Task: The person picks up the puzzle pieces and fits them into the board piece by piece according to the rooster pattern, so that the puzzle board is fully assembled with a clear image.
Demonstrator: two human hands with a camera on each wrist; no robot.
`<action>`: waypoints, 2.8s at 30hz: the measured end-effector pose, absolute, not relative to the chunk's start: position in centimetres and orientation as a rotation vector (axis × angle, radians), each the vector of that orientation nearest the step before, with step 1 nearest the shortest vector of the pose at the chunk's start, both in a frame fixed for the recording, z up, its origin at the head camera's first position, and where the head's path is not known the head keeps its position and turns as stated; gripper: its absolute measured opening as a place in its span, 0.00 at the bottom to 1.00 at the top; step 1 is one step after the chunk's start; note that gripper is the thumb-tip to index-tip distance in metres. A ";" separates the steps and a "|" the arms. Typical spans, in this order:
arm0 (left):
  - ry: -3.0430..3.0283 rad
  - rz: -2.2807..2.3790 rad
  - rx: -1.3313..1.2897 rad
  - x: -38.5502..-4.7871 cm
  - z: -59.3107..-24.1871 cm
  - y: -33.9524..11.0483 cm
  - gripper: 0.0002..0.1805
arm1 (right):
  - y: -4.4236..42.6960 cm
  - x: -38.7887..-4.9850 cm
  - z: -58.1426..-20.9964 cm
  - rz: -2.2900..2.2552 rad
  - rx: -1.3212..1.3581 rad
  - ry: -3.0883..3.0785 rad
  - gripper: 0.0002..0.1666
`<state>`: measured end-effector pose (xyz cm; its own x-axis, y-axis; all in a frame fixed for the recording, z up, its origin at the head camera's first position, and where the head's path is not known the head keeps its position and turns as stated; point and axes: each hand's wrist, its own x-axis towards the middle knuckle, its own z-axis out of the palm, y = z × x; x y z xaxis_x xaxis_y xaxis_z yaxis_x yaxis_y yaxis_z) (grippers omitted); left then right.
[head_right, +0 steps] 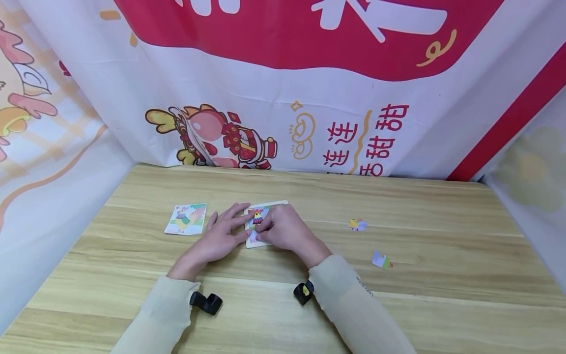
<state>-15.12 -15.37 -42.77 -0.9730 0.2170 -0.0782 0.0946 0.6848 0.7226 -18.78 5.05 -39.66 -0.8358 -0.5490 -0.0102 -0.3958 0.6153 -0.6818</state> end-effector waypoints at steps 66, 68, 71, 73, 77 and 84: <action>2.816 1.138 0.290 -14.7 -42.6 -14.8 0.21 | 26.7 -19.6 -39.3 -0.949 -0.122 2.749 0.35; 2.811 1.146 0.295 -14.7 -42.5 -14.8 0.21 | 27.0 -19.8 -39.4 -0.916 -0.133 2.738 0.36; 2.803 1.156 0.291 -14.6 -42.5 -14.8 0.21 | 26.9 -19.8 -39.4 -0.861 -0.163 2.755 0.32; 2.809 1.161 0.297 -14.7 -42.8 -14.9 0.21 | 26.6 -19.8 -39.3 -0.833 -0.191 2.778 0.26; 2.812 1.142 0.275 -14.8 -42.9 -14.9 0.22 | 26.3 -19.7 -39.2 -0.799 -0.225 2.802 0.15; 2.814 1.140 0.285 -14.7 -42.9 -14.9 0.21 | 26.2 -19.6 -39.2 -0.803 -0.229 2.794 0.13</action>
<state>-14.72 -14.89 -42.94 -0.9783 0.2064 -0.0152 0.1376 0.7034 0.6973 -19.59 26.23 -39.21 -0.9626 -0.2098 -0.1716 -0.0867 0.8382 -0.5384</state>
